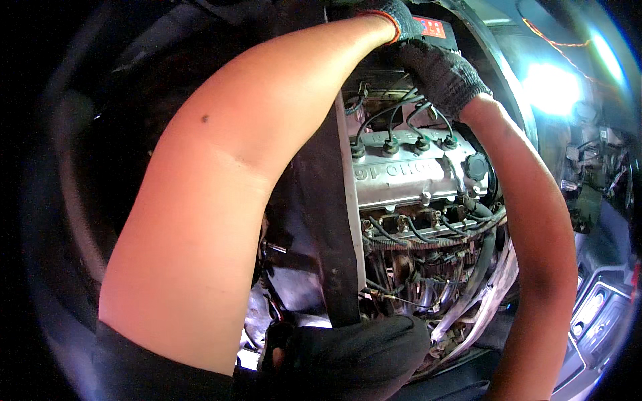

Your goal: The person works on a car engine located in the trunk, using a wrench to tighten bolts on the battery terminals. They adjust the battery position and use a flashlight to illuminate the workspace.

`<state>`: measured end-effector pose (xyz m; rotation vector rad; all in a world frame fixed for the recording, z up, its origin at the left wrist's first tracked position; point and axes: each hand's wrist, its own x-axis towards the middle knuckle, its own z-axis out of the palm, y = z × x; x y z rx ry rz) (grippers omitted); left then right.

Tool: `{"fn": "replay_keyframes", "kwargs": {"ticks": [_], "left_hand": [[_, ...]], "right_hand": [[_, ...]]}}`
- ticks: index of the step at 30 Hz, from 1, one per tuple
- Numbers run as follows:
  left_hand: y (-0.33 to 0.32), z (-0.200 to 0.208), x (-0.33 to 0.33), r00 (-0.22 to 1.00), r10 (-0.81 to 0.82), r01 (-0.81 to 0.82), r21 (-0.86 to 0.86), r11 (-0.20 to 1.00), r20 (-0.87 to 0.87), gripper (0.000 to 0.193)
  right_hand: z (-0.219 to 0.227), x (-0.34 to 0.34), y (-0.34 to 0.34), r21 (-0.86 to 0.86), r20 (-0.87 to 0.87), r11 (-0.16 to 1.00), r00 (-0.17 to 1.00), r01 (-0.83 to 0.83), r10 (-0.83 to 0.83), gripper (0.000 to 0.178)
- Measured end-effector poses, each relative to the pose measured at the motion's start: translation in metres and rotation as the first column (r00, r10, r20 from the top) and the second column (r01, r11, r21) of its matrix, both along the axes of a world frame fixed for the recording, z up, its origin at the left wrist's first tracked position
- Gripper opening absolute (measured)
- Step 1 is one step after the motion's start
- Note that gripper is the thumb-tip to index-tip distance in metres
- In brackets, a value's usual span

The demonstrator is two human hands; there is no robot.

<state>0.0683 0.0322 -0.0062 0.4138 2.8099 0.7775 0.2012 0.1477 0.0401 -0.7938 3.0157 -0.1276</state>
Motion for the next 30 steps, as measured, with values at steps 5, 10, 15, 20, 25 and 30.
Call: {"fn": "replay_keyframes", "kwargs": {"ticks": [5,10,15,20,25,30], "left_hand": [[0.0,-0.004,-0.009,0.999,-0.04,0.04,-0.047,0.998,-0.001,0.091],[-0.006,-0.002,-0.015,0.993,-0.096,0.099,-0.045,0.994,0.07,0.091],[-0.009,-0.021,-0.036,0.99,-0.143,0.143,-0.096,0.985,0.002,0.08],[-0.005,-0.01,-0.017,0.986,-0.165,0.163,-0.066,0.984,-0.017,0.071],[-0.005,-0.029,-0.039,0.98,-0.196,0.191,-0.113,0.975,-0.034,0.072],[0.009,-0.053,-0.042,0.973,-0.226,0.219,-0.113,0.969,-0.049,0.074]], "right_hand": [[0.006,-0.002,-0.009,0.003,0.031,0.999,0.999,0.044,-0.044,0.038],[0.009,-0.005,-0.018,0.233,0.085,0.963,0.984,0.136,-0.159,0.04],[-0.01,-0.012,-0.005,0.075,-0.1,0.995,0.992,-0.067,0.075,0.043],[-0.016,-0.01,0.005,0.027,-0.038,0.998,0.998,-0.055,0.056,0.044],[-0.002,-0.008,-0.002,0.066,-0.039,0.996,0.997,-0.061,0.063,0.045],[-0.005,-0.003,-0.005,0.089,-0.018,0.996,1.0,-0.006,0.008,0.044]]}}
